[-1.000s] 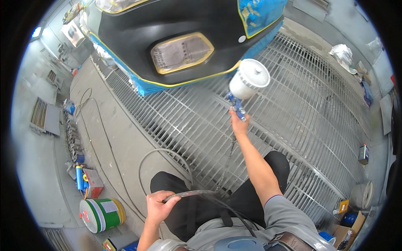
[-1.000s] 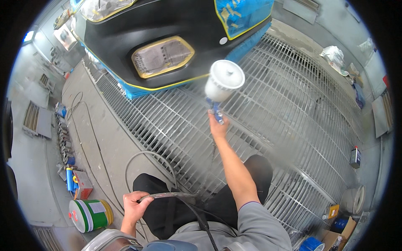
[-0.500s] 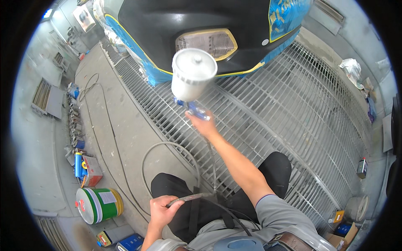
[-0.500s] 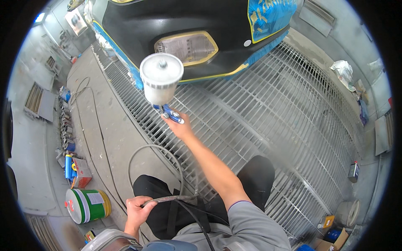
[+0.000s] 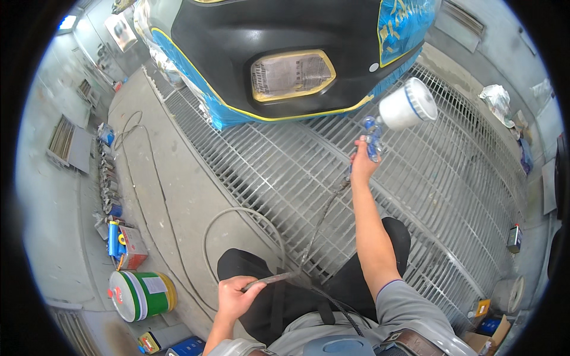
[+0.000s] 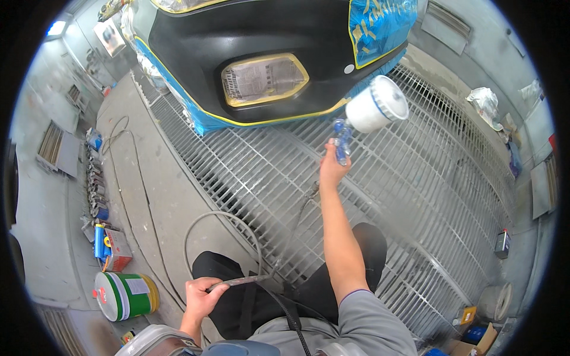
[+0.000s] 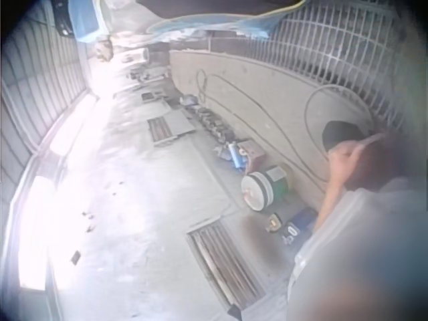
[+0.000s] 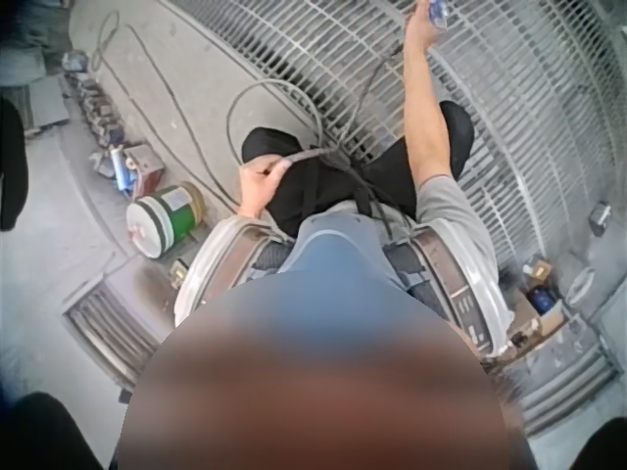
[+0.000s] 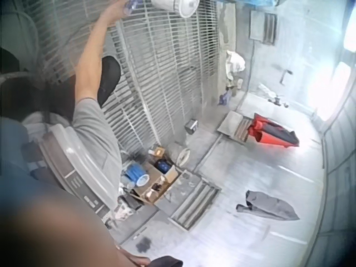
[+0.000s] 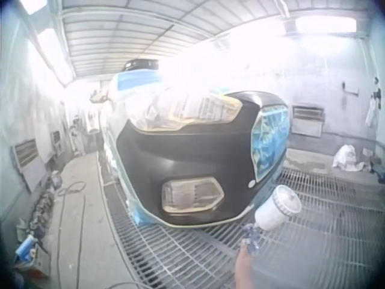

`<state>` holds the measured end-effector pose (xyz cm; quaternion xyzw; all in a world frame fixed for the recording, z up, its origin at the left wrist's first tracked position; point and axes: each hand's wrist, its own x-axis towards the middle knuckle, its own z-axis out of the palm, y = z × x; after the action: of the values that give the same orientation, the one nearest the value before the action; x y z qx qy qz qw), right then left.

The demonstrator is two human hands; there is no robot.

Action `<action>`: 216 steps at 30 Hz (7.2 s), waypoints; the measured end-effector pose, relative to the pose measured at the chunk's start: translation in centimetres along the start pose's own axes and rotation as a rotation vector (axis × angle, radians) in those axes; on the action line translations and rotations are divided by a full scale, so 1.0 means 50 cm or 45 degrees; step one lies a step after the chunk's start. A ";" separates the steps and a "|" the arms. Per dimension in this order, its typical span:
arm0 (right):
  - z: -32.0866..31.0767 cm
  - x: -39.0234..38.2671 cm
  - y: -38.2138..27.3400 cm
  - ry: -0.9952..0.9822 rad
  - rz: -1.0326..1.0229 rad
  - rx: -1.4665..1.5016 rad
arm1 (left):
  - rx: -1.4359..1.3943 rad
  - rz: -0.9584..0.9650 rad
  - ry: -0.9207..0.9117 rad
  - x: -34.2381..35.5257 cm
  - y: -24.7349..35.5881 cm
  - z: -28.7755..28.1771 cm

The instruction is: The person uses a spray gun to apply a clear coat to the front bumper and hood of a car. The car is masked with blue tape and newspaper to protect adjacent areas. The person moves around the vehicle to cover the entire front section.

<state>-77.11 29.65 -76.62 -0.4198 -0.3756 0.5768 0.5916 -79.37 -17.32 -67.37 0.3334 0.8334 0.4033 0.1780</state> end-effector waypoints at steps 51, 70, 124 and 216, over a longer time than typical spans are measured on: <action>-0.198 -0.009 0.160 -0.545 0.334 -0.267 | 0.925 0.406 -0.447 0.190 0.035 0.044; 0.300 -0.502 0.308 0.137 -0.009 -0.244 | 0.617 0.681 0.033 0.515 -0.587 -0.467; 0.909 -0.681 -0.084 -0.341 -0.530 -0.864 | 0.170 0.833 0.078 0.634 -0.846 -0.599; -0.416 -0.225 -1.123 0.348 0.198 -0.020 | 1.275 -0.141 -1.406 0.199 0.467 -0.296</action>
<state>-37.76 18.13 -31.56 -0.5270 -0.2624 0.5553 0.5874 -85.23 -7.97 -40.12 0.4863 0.7222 -0.2601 0.4175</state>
